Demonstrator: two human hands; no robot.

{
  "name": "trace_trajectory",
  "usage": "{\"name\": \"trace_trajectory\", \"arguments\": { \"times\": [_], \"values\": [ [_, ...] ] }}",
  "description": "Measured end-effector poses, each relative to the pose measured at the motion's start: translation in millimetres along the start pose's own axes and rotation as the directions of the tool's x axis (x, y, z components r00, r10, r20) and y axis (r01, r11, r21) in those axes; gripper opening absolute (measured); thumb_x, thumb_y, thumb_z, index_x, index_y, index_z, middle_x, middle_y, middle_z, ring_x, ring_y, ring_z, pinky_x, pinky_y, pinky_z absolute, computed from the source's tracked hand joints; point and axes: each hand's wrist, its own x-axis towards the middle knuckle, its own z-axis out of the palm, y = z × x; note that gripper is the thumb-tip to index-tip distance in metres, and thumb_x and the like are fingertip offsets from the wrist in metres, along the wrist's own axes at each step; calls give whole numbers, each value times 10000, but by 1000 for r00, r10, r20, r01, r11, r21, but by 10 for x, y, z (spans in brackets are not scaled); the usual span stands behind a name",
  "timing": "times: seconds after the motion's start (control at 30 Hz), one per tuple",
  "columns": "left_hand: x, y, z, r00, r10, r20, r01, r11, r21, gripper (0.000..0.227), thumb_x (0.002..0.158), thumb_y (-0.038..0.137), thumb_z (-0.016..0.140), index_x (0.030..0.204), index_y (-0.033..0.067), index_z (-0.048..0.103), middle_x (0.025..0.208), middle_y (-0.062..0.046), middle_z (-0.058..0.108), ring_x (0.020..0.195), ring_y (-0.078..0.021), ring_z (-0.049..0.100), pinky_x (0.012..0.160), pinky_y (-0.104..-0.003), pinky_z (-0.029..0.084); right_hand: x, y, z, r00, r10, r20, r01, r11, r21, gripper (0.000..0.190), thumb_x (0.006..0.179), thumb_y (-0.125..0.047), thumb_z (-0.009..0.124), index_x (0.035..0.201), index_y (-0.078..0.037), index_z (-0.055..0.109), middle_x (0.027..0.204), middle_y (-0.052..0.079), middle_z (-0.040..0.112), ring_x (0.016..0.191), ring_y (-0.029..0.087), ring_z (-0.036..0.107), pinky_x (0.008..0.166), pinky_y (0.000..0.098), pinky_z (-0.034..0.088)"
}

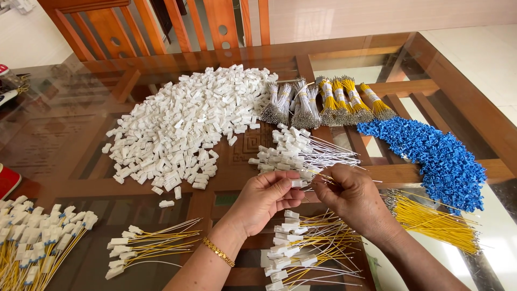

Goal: Assembling small white plastic connectors onto yellow electrical wires and sorting them into piles.

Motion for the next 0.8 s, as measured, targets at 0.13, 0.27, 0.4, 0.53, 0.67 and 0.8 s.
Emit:
{"name": "trace_trajectory", "arguments": {
  "times": [0.13,0.27,0.4,0.53,0.67,0.8],
  "values": [
    [28,-30,-37,1000,-12,12,12,999,-33,292,985,140,654,1240,3,693,1013,-204,752,876,-234,767,838,-389,650,0,22,-13,1000,12,-3,-12,1000,-1,62,806,-146,830,852,-111,807,686,126,695,675,247,703,670,353,551],
    [24,-44,-51,1000,-9,29,9,1000,-3,272,983,151,666,1214,13,700,1010,-206,753,877,-232,766,841,-396,647,-8,-38,-14,1000,18,24,-17,1000,-21,76,791,-127,826,854,-91,803,715,144,719,698,286,723,688,382,565],
    [-46,4,42,999,-10,32,7,996,93,252,954,142,712,1168,9,726,963,-183,760,850,-220,767,820,-375,653,-42,-68,-2,996,41,83,-38,999,-31,100,800,-155,828,876,-95,803,680,157,709,658,295,721,670,405,569],
    [-14,-14,17,1000,-3,20,2,997,78,256,947,130,718,1167,1,727,974,-189,766,858,-230,769,830,-395,652,-40,-111,-11,993,39,111,-39,999,-2,66,848,-170,801,866,-106,803,673,138,714,647,278,721,665,382,573],
    [-13,-33,4,1000,-9,0,9,1000,7,253,944,139,720,1161,10,719,969,-179,763,872,-256,771,832,-414,651,-16,-123,-31,976,142,165,-138,990,-33,100,901,-198,730,944,-116,765,678,169,701,678,323,705,694,427,566],
    [-15,-61,48,1000,8,-5,-8,1000,0,238,939,126,727,1145,6,721,939,-133,750,878,-272,772,841,-426,651,-35,-115,-17,983,84,161,-76,996,-53,103,902,-193,715,949,-113,762,716,164,744,757,372,747,723,431,588]
  ]
}}
